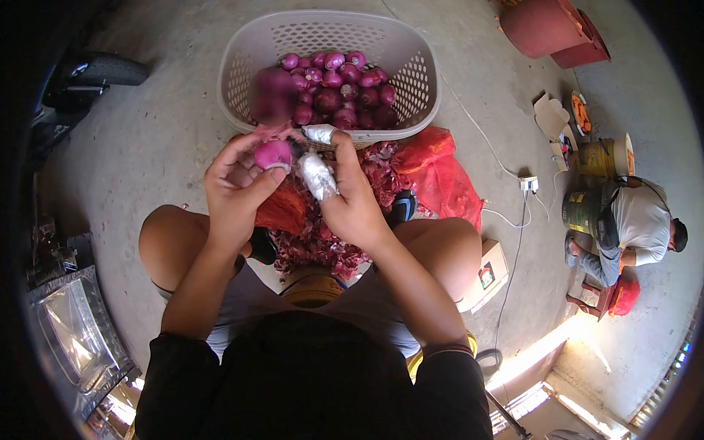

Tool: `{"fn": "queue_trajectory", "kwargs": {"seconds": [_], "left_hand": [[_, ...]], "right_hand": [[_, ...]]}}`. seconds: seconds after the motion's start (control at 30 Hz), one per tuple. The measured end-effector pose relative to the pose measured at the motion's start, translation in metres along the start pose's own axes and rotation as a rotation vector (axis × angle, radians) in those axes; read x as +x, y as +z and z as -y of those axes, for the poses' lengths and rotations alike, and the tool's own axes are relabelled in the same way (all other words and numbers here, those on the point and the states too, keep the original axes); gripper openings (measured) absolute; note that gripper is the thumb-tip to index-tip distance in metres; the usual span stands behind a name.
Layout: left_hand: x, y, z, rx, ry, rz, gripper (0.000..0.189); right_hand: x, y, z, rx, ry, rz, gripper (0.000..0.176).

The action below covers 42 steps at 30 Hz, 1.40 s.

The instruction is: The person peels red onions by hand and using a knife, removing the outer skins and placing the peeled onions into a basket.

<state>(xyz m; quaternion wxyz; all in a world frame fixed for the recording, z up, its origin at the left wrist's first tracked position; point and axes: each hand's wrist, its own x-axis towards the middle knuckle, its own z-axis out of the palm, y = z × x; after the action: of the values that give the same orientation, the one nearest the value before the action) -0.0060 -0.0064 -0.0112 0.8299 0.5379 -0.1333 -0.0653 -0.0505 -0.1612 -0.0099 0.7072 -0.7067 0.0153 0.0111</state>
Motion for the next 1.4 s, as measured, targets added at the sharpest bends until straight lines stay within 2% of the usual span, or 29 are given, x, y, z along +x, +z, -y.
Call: {"fn": "queue_trajectory", "kwargs": {"seconds": [0.1, 0.17, 0.27, 0.4, 0.43, 0.5, 0.63, 0.7, 0.8, 0.93, 1.03, 1.1, 1.17, 1.3, 1.37, 1.4], "left_hand": [[-0.002, 0.002, -0.005, 0.136, 0.058, 0.073, 0.049], [0.0, 0.002, -0.006, 0.134, 0.079, 0.091, 0.049], [0.003, -0.007, -0.011, 0.184, 0.098, 0.162, 0.05], [0.004, -0.007, -0.016, 0.175, 0.101, 0.216, 0.05], [0.004, -0.008, -0.017, 0.225, 0.095, 0.225, 0.049], [0.003, -0.009, -0.018, 0.325, 0.083, 0.246, 0.046], [0.007, -0.005, -0.022, 0.53, 0.219, 0.268, 0.048], [0.01, -0.006, -0.025, 0.678, 0.318, 0.311, 0.05], [0.01, -0.006, -0.027, 0.727, 0.346, 0.355, 0.054], [0.009, 0.0, -0.027, 0.653, 0.343, 0.365, 0.051], [0.009, -0.002, -0.027, 0.638, 0.38, 0.402, 0.047], [0.009, -0.003, -0.026, 0.604, 0.379, 0.426, 0.046], [0.01, -0.003, -0.026, 0.602, 0.392, 0.429, 0.046], [0.011, -0.005, -0.027, 0.601, 0.399, 0.437, 0.047], [0.011, -0.005, -0.027, 0.605, 0.419, 0.456, 0.046], [0.011, -0.005, -0.027, 0.606, 0.429, 0.466, 0.046]], "right_hand": [[-0.001, -0.005, 0.004, 0.242, 0.091, 0.045, 0.036], [-0.003, 0.0, 0.016, 0.376, 0.147, -0.031, 0.032], [-0.003, -0.019, 0.016, 0.309, 0.143, 0.152, 0.03], [-0.004, -0.037, 0.022, 0.329, 0.106, 0.268, 0.03], [-0.005, -0.037, 0.023, 0.357, 0.119, 0.228, 0.031], [-0.007, -0.043, 0.025, 0.318, 0.138, 0.213, 0.031], [-0.01, -0.043, 0.035, 0.069, 0.15, 0.166, 0.033], [-0.01, -0.041, 0.038, 0.081, 0.146, 0.152, 0.036], [-0.012, -0.044, 0.039, 0.026, 0.112, 0.155, 0.043], [-0.014, -0.053, 0.027, -0.182, 0.139, 0.224, 0.051], [-0.01, -0.051, 0.022, -0.271, 0.14, 0.166, 0.053], [-0.009, -0.054, 0.006, -0.445, 0.027, 0.102, 0.05], [-0.01, -0.058, 0.003, -0.424, 0.046, 0.1, 0.047], [-0.013, -0.06, 0.043, -0.004, 0.311, 0.227, 0.044], [-0.015, -0.059, 0.046, 0.063, 0.262, 0.286, 0.042], [-0.014, -0.054, 0.046, 0.026, 0.157, 0.312, 0.042]]}}
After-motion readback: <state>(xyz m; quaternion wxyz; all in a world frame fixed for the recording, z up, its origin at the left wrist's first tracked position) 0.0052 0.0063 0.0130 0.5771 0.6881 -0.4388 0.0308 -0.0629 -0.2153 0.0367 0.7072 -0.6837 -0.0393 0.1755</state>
